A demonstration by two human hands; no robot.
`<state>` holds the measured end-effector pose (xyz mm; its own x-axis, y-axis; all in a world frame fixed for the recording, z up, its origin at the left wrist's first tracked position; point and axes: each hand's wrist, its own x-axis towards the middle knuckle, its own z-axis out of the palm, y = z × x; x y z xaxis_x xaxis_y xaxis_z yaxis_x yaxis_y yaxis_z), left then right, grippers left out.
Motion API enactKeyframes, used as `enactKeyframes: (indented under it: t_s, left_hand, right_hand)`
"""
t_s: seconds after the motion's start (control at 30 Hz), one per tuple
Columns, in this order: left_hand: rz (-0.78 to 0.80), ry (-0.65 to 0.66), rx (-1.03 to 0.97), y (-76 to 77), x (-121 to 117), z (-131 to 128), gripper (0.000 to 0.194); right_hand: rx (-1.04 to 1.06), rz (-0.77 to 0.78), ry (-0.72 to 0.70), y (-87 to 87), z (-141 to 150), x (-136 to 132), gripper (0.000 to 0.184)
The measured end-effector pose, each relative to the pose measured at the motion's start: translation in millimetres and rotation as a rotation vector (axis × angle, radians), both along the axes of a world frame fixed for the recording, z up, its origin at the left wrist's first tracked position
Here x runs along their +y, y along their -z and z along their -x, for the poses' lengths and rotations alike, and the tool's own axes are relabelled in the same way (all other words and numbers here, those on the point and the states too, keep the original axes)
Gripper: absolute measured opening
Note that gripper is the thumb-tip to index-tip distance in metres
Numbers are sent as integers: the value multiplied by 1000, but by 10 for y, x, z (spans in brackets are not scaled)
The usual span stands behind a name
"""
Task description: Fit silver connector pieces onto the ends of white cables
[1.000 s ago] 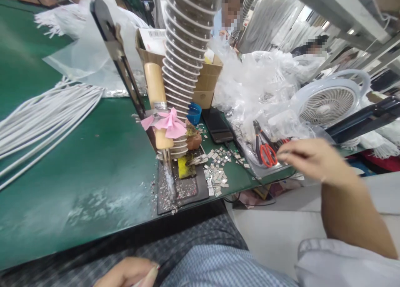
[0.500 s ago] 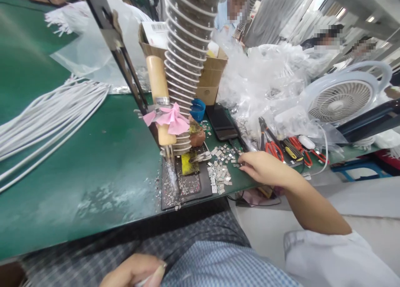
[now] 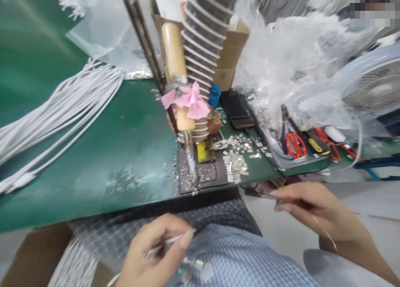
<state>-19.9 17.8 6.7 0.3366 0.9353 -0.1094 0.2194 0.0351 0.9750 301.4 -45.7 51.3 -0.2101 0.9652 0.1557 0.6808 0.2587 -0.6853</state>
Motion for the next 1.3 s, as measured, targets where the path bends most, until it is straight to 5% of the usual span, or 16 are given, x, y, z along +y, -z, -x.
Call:
enactKeyframes:
  t_s: [0.17, 0.33, 0.43, 0.73, 1.0, 1.3]
  left_hand:
    - [177, 48, -71, 1, -11, -131, 17]
    - [151, 47, -154, -12, -71, -111, 13]
    - [110, 54, -199, -14, -83, -108, 10]
    - [22, 87, -248, 3, -31, -161, 14]
    - [72, 85, -282, -1, -24, -177, 13]
    - [130, 128, -310, 49, -11, -170, 15]
  right_hand:
    - [233, 239, -154, 376, 620, -54, 18]
    - [351, 61, -114, 489, 961, 145, 13]
    - [436, 20, -36, 472, 1032, 239, 6]
    - [699, 292, 39, 593, 1249, 217, 10]
    - [644, 81, -80, 581, 1170, 277, 6]
    - [572, 65, -149, 631, 1152, 277, 16]
